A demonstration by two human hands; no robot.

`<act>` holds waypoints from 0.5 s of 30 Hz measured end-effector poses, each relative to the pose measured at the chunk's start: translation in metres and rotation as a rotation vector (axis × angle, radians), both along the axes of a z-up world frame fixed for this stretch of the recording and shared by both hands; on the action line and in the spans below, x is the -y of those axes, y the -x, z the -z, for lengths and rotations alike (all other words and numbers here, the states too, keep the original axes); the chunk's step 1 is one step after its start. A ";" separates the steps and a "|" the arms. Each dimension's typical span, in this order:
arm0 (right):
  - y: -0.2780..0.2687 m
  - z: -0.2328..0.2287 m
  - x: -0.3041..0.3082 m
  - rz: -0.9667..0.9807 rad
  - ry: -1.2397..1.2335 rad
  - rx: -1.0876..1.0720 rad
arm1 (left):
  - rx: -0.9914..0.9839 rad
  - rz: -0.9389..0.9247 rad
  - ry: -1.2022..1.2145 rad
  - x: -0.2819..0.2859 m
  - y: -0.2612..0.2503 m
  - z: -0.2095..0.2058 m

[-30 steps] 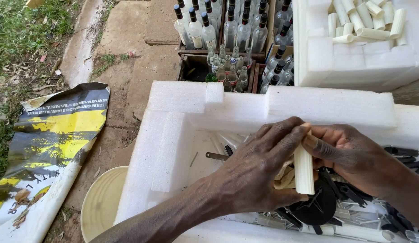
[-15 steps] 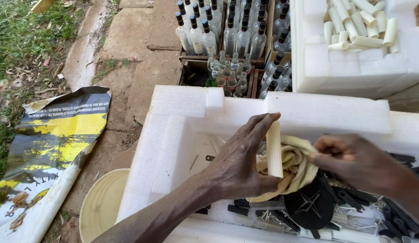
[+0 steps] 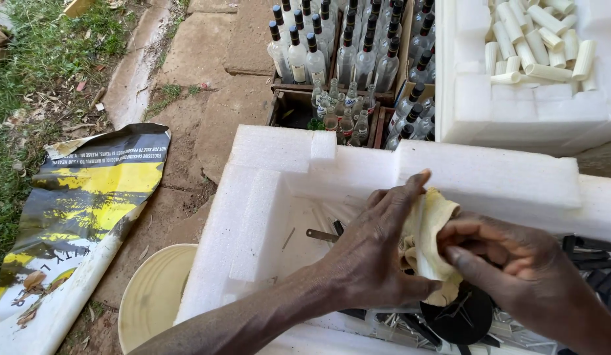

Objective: The person repeatedly picks small white plastic cylindrical pieces from a foam-lined container and wipes each one with a cloth. The person handles the pieces one at a time, wiping them and placing them into a second foam container. Empty glass bottles are visible in the background.

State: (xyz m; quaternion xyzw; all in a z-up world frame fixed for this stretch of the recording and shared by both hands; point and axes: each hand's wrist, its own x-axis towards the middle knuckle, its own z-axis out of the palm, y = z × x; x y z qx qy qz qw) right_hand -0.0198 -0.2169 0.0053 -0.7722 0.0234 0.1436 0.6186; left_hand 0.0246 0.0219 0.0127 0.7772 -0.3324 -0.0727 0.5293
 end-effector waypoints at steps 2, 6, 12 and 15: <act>0.001 -0.008 -0.015 0.174 -0.015 -0.167 | -0.223 -0.037 -0.039 -0.003 0.001 -0.009; -0.015 -0.041 -0.054 0.426 -0.109 -0.488 | -0.067 -0.064 0.014 0.001 0.003 -0.001; -0.007 0.002 -0.052 0.390 -0.341 -0.370 | 0.115 -0.016 0.041 0.011 0.021 0.008; -0.021 0.002 -0.046 0.686 -0.317 -0.404 | -0.037 0.104 -0.028 0.015 0.026 -0.013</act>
